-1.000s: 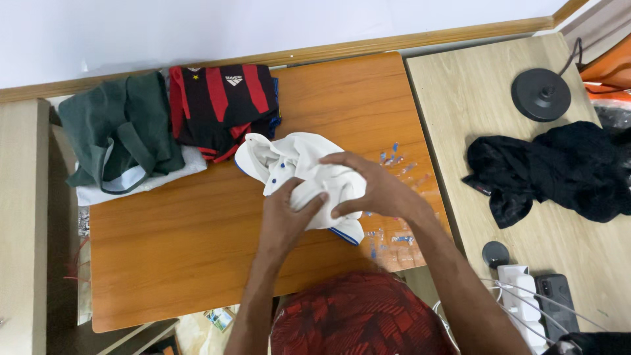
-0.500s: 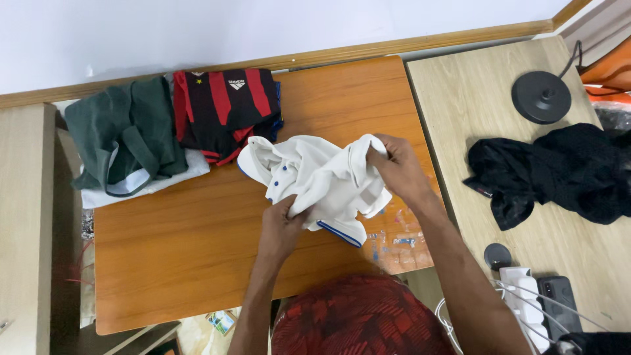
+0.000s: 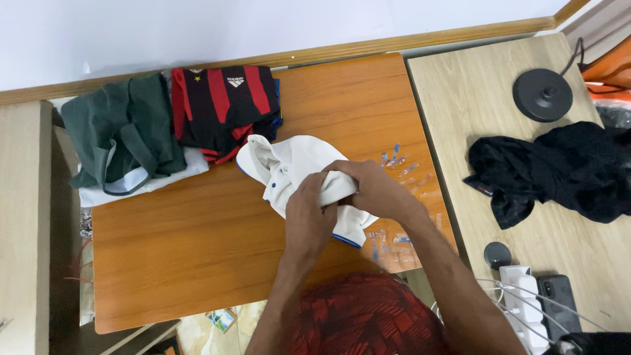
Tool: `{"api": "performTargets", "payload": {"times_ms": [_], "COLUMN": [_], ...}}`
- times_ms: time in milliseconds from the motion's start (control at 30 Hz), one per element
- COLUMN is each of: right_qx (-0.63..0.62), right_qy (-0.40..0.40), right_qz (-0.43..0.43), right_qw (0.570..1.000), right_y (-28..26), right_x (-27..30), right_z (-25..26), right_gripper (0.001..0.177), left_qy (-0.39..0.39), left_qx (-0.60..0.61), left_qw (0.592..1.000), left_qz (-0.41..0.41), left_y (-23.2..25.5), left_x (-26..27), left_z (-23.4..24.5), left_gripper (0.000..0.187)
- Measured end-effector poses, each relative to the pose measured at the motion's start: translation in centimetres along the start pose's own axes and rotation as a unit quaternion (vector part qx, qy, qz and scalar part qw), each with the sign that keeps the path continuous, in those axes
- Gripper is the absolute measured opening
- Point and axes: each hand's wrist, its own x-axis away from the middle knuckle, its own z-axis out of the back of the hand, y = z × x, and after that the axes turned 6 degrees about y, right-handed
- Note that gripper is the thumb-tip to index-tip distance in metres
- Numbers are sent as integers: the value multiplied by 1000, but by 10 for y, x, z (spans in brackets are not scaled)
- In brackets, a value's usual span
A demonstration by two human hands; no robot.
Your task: The person folds a red and black striped soccer jersey, a white polo shirt, and a black garment on a wooden table. Each item is smoothed, folded in half, then folded again into a compact rectangle and placed on a growing stack.
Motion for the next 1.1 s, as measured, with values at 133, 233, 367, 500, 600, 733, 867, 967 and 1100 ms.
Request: {"api": "performTargets", "payload": {"times_ms": [133, 233, 367, 500, 600, 733, 867, 967, 1100], "right_qx": [-91, -177, -374, -634, -651, -622, -577, -543, -441], "right_qy": [38, 45, 33, 94, 117, 207, 284, 326, 364], "right_qz": [19, 55, 92, 96, 134, 109, 54, 14, 27], "right_qw": [995, 982, 922, 762, 738, 747, 764, 774, 820], "right_y": [22, 43, 67, 79, 85, 85, 85, 86, 87], "right_x": [1, 5, 11, 12, 11, 10, 7, 2, -3], "right_z": [1, 9, 12, 18, 44, 59, 57, 61, 76], "right_gripper": [32, 22, 13, 12, 19, 13, 8, 10, 29], "left_qy": [17, 20, 19, 36, 101, 137, 191, 263, 267], "left_qx": [-52, -104, -157, -185, -181, -234, -266, -238, 50], "left_qw": [997, 990, 982, 973, 972, 955, 941, 934, 941], "left_qz": [55, 91, 106, 136, 108, 118, 84, 48, 202], "left_y": [-14, -27, -44, -70, -96, -130, -154, -164, -148], "left_x": [4, 8, 9, 8, 6, -1, -13, -33, -64], "left_z": [2, 5, 4, 9, 22, 54, 88, 116, 163], "left_gripper": [36, 34, 30, 29, 27, 20, 14, 15, 15]}}
